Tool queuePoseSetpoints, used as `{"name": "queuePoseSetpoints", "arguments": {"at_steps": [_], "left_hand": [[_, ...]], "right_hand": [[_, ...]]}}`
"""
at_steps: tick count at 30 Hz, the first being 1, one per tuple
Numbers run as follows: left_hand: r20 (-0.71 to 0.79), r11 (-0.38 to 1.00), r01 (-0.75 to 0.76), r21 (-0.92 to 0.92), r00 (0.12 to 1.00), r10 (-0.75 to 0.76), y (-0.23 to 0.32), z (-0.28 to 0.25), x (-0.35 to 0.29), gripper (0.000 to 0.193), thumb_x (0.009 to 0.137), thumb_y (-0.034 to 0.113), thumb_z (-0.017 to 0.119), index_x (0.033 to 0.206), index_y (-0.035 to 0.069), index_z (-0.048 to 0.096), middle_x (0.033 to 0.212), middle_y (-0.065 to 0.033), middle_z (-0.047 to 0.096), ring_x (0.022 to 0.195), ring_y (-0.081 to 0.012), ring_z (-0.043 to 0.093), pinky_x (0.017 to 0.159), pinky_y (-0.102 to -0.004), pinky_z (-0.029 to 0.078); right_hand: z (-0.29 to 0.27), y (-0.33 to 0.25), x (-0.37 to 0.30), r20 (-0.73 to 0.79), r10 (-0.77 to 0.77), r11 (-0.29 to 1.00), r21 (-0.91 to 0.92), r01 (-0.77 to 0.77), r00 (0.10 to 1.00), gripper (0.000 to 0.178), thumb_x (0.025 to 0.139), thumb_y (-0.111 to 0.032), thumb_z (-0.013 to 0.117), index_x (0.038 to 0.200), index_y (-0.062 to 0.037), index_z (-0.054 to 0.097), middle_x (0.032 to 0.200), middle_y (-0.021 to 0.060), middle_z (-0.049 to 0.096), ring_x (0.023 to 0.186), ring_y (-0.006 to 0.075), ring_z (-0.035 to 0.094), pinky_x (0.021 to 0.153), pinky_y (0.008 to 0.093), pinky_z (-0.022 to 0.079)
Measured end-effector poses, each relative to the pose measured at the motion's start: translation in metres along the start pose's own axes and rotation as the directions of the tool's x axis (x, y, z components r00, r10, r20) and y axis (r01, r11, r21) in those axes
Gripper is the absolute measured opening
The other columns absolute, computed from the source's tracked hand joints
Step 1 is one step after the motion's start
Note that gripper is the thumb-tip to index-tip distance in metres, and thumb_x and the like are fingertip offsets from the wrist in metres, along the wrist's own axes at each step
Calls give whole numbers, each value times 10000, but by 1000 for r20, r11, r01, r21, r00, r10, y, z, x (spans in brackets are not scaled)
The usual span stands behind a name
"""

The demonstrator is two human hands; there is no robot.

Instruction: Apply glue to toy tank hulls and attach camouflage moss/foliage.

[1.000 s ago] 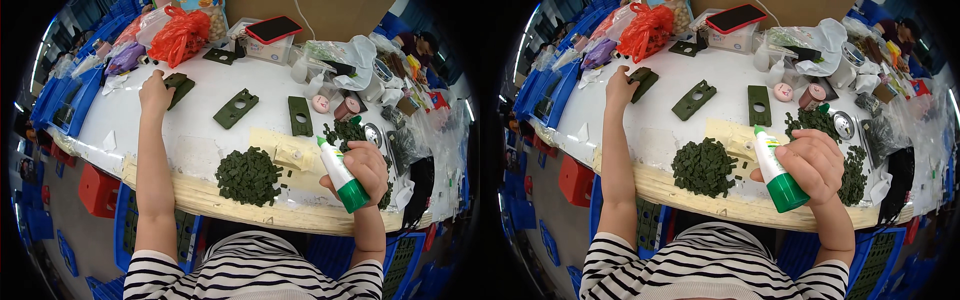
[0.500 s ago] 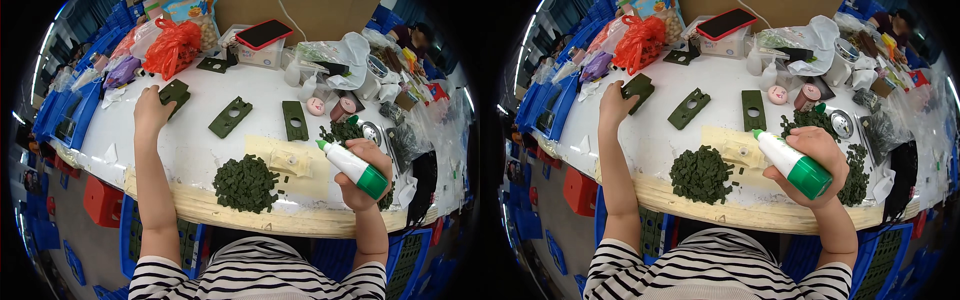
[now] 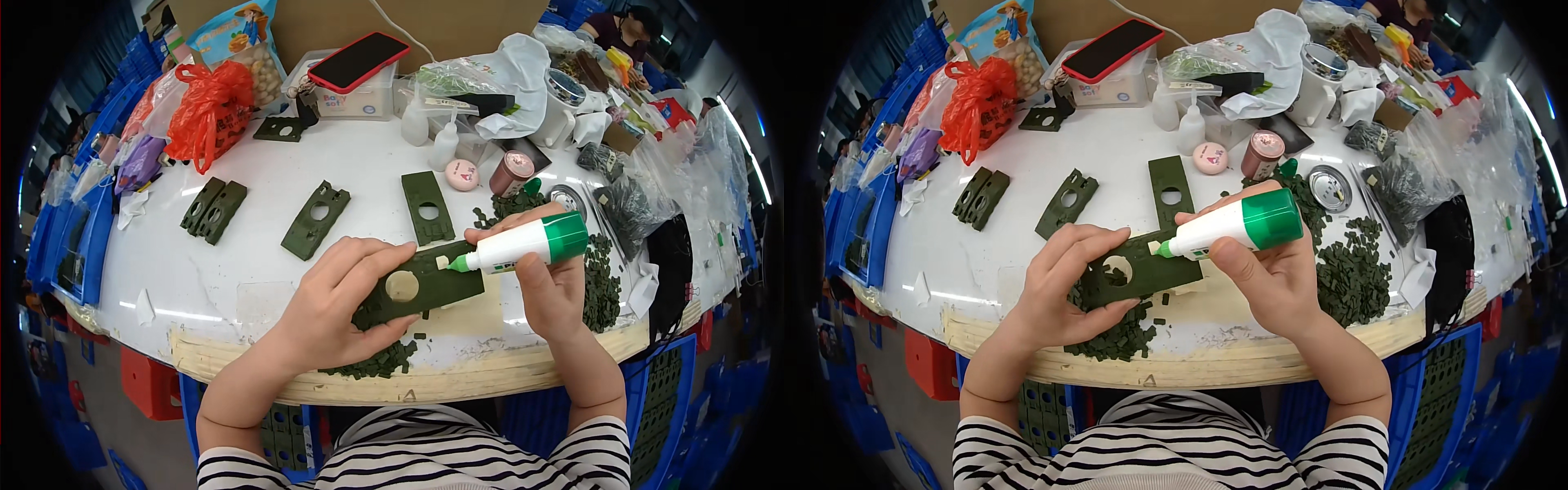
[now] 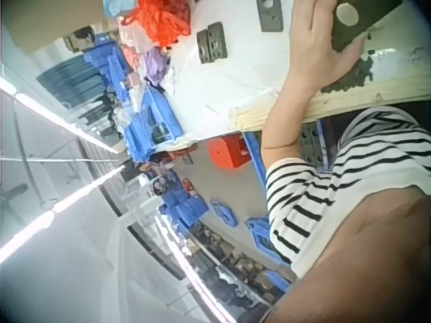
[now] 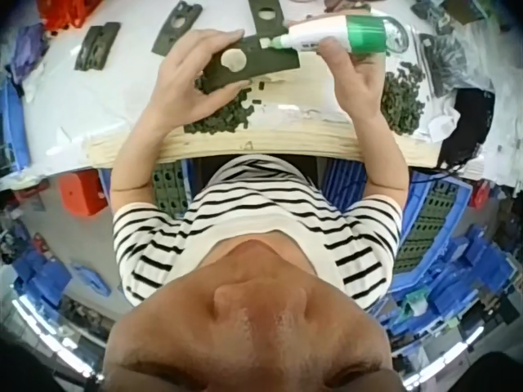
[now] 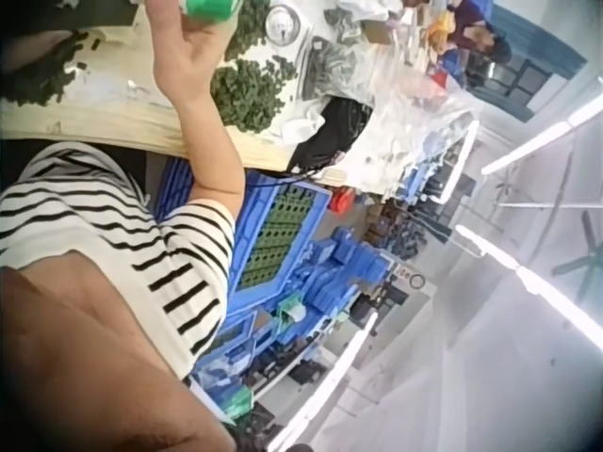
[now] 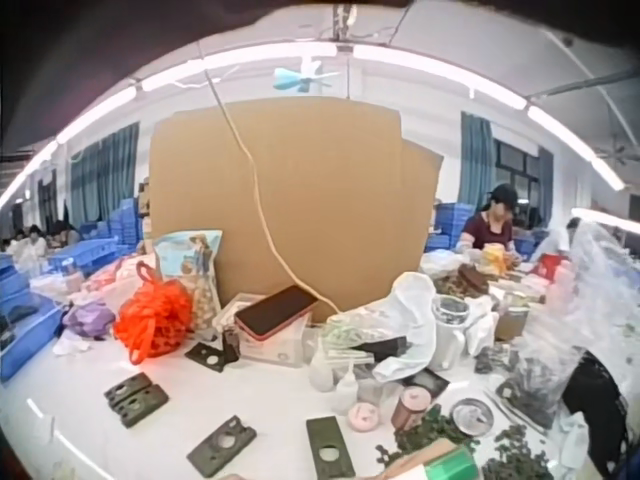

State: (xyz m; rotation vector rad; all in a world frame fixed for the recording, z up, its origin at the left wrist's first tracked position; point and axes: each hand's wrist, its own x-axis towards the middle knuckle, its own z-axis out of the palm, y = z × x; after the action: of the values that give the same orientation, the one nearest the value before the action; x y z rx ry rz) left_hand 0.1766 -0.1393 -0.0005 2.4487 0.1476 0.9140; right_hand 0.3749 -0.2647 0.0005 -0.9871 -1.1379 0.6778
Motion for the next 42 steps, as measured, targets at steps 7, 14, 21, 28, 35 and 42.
{"name": "queuePoseSetpoints", "arguments": {"at_steps": [7, 14, 21, 28, 35, 42], "left_hand": [[38, 997, -50, 58, 998, 48, -6, 1, -4, 664, 604, 105, 807, 1191, -25, 528, 978, -145, 563, 774, -265, 540, 679, -337, 469], [19, 997, -57, 42, 998, 56, -5, 1, -3, 655, 600, 103, 808, 1182, -22, 535, 973, -126, 572, 766, -258, 538, 671, -335, 467], [1, 997, -50, 66, 999, 50, -6, 3, -5, 627, 586, 123, 817, 1145, -13, 570, 975, -116, 590, 782, -238, 557, 683, -320, 471], [-3, 997, -37, 74, 999, 37, -5, 3, -5, 619, 581, 133, 822, 1134, -11, 585, 974, -114, 596, 803, -238, 572, 703, -321, 479], [-10, 997, -47, 64, 999, 48, -6, 3, -5, 619, 581, 135, 824, 1133, -9, 583, 988, -116, 598, 807, -239, 573, 702, -321, 482], [-8, 999, -39, 37, 999, 39, -7, 3, -5, 622, 583, 130, 823, 1136, -18, 582, 991, -123, 601, 812, -231, 579, 709, -315, 488]], "right_hand": [[0, 8, -1, 15, 14, 999, 44, -15, 1000, 331, 878, -189, 620, 1079, 13, 452, 1014, 168, 604, 1023, 288, 609, 913, 410, 475], [-2, 10, -2, 42, -7, 999, 39, 6, 999, 319, 863, -93, 638, 1093, 22, 448, 1027, 185, 611, 1041, 294, 603, 914, 397, 480], [-1, 10, -1, 38, -32, 999, 24, 31, 999, 314, 860, -75, 635, 1092, 29, 452, 1032, 192, 611, 1047, 292, 601, 909, 387, 485], [0, 10, -2, 41, -46, 999, -4, 46, 998, 307, 861, -79, 634, 1085, 37, 458, 1032, 192, 612, 1041, 282, 605, 898, 375, 493], [1, 11, -2, 35, -52, 999, 4, 52, 998, 310, 862, -92, 638, 1081, 37, 460, 1024, 191, 617, 1035, 279, 608, 895, 371, 495], [2, 8, -2, -3, 8, 999, 39, -8, 1000, 347, 869, -195, 636, 1070, 19, 450, 1007, 177, 612, 1021, 287, 608, 919, 411, 472]]}}
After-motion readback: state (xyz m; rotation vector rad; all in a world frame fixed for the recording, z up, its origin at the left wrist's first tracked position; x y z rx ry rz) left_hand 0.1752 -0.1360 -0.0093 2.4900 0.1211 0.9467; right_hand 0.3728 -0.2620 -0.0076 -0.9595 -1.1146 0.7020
